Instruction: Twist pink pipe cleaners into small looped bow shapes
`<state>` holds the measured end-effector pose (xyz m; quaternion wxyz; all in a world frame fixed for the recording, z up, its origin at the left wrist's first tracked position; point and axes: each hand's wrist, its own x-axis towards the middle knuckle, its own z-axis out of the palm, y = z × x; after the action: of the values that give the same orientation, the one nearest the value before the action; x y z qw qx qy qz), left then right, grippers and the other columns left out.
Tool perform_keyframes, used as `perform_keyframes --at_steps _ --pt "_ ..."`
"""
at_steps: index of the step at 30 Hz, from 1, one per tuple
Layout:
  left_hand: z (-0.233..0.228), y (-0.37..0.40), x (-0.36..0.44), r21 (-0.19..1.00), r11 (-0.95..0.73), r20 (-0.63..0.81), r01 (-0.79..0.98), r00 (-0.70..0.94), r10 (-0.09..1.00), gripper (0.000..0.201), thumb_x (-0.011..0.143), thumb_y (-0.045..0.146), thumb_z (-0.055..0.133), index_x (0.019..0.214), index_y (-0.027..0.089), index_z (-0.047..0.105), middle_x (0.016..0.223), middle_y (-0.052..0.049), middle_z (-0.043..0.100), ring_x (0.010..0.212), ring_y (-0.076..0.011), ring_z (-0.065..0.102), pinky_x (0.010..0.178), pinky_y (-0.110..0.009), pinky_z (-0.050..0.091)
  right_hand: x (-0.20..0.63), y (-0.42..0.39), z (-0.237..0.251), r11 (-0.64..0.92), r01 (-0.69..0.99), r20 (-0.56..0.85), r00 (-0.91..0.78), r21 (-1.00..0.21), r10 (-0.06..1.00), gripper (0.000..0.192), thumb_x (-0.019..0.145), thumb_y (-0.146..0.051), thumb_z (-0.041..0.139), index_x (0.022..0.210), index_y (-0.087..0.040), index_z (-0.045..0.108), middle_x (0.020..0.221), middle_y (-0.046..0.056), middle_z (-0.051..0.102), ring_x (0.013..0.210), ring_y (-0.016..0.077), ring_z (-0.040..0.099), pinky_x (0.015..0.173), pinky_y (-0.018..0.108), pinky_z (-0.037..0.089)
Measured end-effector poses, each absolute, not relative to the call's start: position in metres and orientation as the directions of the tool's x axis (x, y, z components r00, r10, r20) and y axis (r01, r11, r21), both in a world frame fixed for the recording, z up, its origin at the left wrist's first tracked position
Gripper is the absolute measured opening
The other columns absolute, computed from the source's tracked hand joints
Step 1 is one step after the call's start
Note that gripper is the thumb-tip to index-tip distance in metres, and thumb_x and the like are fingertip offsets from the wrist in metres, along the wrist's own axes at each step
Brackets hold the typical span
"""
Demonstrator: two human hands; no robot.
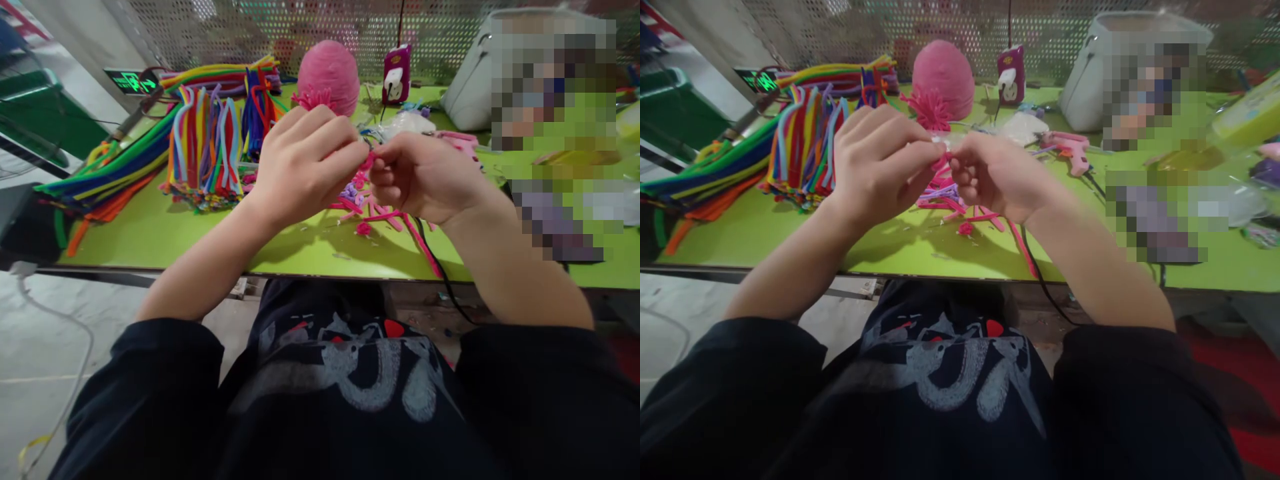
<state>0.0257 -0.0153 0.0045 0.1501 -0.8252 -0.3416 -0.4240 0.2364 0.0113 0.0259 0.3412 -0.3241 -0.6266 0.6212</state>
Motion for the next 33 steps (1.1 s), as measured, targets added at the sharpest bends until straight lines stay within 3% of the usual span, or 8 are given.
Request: perform_keyframes --at_steps 7,11,14,18,23,27,29,33 --pt "0.005 -0.009 0.020 0.516 -0.718 0.622 0.467 0.373 0.689 0.047 0.106 0.066 0.060 0.093 0.022 0.071 0.074 -0.001 0.062 0.069 -0.0141 0.065 0.066 -0.030 0.052 0.253 0.002 0.029 0.745 0.174 0.568 -0.543 -0.645 0.618 0.012 0.104 -0.035 0.081 0.102 -0.025 0.075 0.098 0.002 0.072 0.082 0.0152 0.059 0.075 0.033 0.041" --pt "0.003 -0.006 0.018 0.334 -0.764 0.675 0.552 0.426 0.602 0.041 0.109 0.058 0.057 0.094 0.023 0.072 0.080 -0.005 0.068 0.074 -0.0169 0.066 0.069 -0.033 0.053 0.252 0.006 0.032 0.638 0.286 0.444 -0.518 -0.715 0.731 0.019 0.106 -0.025 0.074 0.087 -0.022 0.070 0.071 -0.001 0.062 0.064 0.0129 0.050 0.062 0.031 0.033" --pt "0.004 -0.002 0.015 0.058 -0.770 0.682 0.635 0.538 0.495 0.041 0.111 0.054 0.051 0.094 0.024 0.074 0.089 -0.008 0.073 0.083 -0.0199 0.068 0.079 -0.038 0.055 0.246 0.010 0.037 0.254 0.219 0.087 -0.572 -0.942 0.816 0.039 0.105 -0.016 0.067 0.067 -0.020 0.059 0.057 -0.003 0.044 0.053 0.0090 0.036 0.051 0.026 0.026" --pt "0.006 -0.001 0.013 -0.161 -0.776 0.682 0.609 0.637 0.358 0.040 0.113 0.045 0.045 0.101 0.024 0.077 0.097 -0.011 0.076 0.090 -0.0229 0.070 0.083 -0.041 0.054 0.245 0.012 0.039 -0.131 0.128 -0.183 -0.671 -0.983 0.718 0.045 0.106 -0.015 0.058 0.063 -0.020 0.046 0.062 -0.006 0.028 0.052 0.0070 0.021 0.046 0.022 0.021" --pt "0.002 -0.004 0.018 0.185 -0.808 0.770 0.560 0.428 0.473 0.041 0.112 0.053 0.051 0.095 0.023 0.073 0.084 -0.007 0.069 0.078 -0.0180 0.069 0.072 -0.034 0.054 0.255 0.010 0.034 0.337 0.111 0.212 -0.588 -0.935 0.781 0.024 0.108 -0.026 0.066 0.085 -0.021 0.064 0.075 0.001 0.057 0.066 0.0130 0.052 0.063 0.028 0.043" --pt "-0.004 -0.003 0.021 0.404 -0.753 0.692 0.520 0.364 0.623 0.040 0.107 0.059 0.061 0.092 0.023 0.070 0.076 -0.002 0.063 0.067 -0.0133 0.061 0.066 -0.030 0.051 0.257 0.003 0.033 0.803 0.321 0.586 -0.556 -0.503 0.590 0.011 0.099 -0.020 0.077 0.092 -0.024 0.069 0.088 0.002 0.068 0.078 0.0157 0.057 0.077 0.033 0.043" --pt "-0.004 -0.003 0.022 0.416 -0.751 0.685 0.514 0.366 0.630 0.039 0.106 0.059 0.062 0.091 0.023 0.069 0.075 -0.001 0.061 0.067 -0.0133 0.061 0.065 -0.030 0.050 0.254 0.000 0.034 0.805 0.384 0.606 -0.530 -0.452 0.593 0.017 0.098 -0.018 0.075 0.085 -0.024 0.066 0.082 0.001 0.065 0.076 0.0163 0.053 0.078 0.034 0.041" --pt "0.000 -0.007 0.026 0.318 -0.797 0.728 0.513 0.406 0.552 0.042 0.105 0.060 0.063 0.084 0.023 0.064 0.073 -0.003 0.059 0.075 -0.0172 0.064 0.071 -0.033 0.052 0.248 0.001 0.031 0.427 0.230 0.270 -0.501 -0.875 0.822 0.033 0.105 -0.026 0.068 0.073 -0.022 0.060 0.063 -0.001 0.050 0.058 0.0139 0.043 0.058 0.032 0.032"
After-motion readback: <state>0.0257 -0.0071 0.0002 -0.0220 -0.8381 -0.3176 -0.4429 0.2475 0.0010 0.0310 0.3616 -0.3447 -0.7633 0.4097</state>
